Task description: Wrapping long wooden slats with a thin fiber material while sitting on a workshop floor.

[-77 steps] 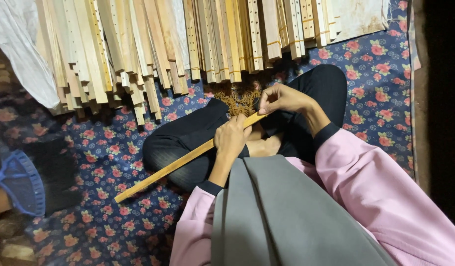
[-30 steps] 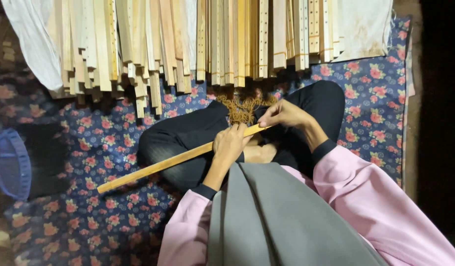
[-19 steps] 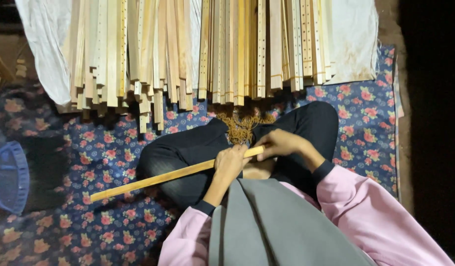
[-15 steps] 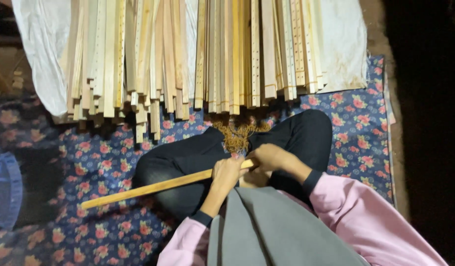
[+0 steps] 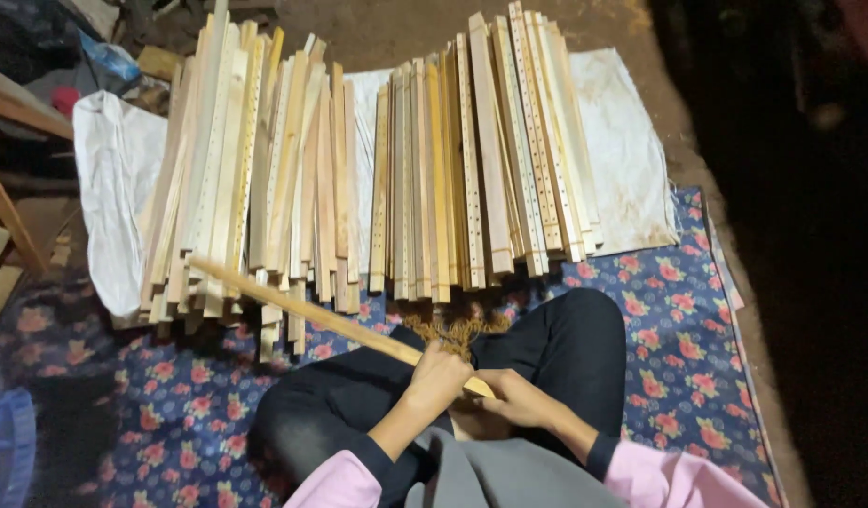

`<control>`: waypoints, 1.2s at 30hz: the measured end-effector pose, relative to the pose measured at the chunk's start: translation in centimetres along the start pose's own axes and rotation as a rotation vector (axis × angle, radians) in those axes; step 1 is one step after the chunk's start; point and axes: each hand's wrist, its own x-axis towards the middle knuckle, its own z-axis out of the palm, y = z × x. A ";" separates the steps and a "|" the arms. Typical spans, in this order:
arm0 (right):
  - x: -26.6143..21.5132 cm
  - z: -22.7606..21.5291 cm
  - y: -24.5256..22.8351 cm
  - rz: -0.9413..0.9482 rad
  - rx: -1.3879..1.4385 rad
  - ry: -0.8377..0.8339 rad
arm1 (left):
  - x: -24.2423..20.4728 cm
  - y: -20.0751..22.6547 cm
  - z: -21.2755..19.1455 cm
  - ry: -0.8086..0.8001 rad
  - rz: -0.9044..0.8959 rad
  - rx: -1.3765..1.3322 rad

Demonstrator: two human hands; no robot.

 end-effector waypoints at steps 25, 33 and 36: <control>22.1 -0.9 5.4 -0.063 -0.202 0.947 | 18.8 -15.2 4.2 0.514 -0.866 -1.103; 22.6 1.1 7.3 0.021 0.014 0.811 | 18.1 -15.7 4.6 0.478 -0.913 -0.935; 21.8 0.4 3.2 0.150 0.101 0.791 | 19.1 -17.2 8.1 0.497 -0.894 -0.866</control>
